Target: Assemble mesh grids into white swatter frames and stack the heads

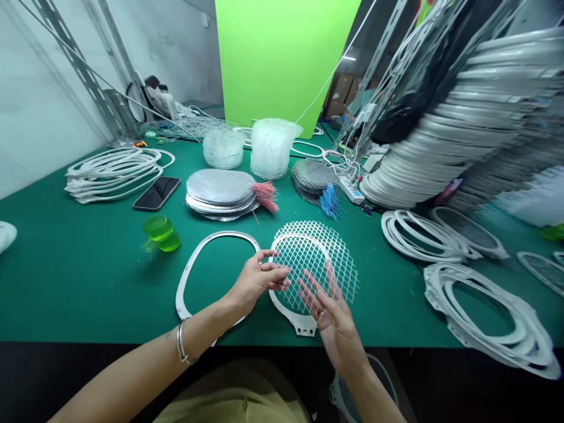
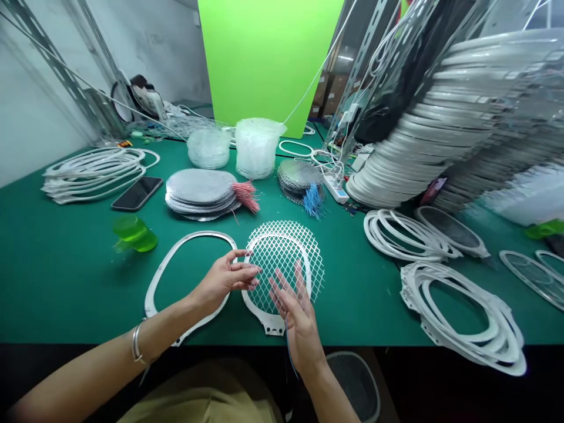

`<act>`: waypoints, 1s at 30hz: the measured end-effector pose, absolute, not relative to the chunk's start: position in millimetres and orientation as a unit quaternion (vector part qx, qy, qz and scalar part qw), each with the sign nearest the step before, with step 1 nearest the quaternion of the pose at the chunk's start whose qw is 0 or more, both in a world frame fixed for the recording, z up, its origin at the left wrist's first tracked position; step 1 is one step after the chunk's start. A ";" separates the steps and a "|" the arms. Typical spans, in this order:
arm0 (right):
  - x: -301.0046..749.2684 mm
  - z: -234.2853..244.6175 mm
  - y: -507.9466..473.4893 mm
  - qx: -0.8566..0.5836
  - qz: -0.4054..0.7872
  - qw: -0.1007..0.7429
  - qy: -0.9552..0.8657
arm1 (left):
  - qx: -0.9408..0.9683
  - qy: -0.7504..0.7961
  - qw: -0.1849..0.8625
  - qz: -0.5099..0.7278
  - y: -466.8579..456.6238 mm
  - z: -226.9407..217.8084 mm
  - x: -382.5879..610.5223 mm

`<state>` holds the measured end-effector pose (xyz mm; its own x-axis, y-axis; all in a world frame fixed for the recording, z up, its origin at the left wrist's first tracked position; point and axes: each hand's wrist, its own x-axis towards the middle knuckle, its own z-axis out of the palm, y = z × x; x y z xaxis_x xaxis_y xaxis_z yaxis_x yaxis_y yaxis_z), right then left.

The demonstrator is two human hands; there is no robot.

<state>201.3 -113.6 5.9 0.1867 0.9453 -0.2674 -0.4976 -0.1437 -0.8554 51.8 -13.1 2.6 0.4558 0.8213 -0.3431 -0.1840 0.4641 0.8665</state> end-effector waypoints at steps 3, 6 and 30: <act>201.6 8.1 -114.2 -0.442 0.556 0.654 -0.262 | 0.449 0.420 0.722 0.319 -16.6 0.0 48.6; 209.8 20.6 -121.5 -0.486 0.447 0.682 -0.314 | 0.585 0.469 0.564 0.346 -7.1 -0.9 36.4; 200.3 -46.8 -93.9 -0.615 -0.132 0.037 -0.776 | 0.828 0.462 0.250 0.196 61.9 -35.0 37.7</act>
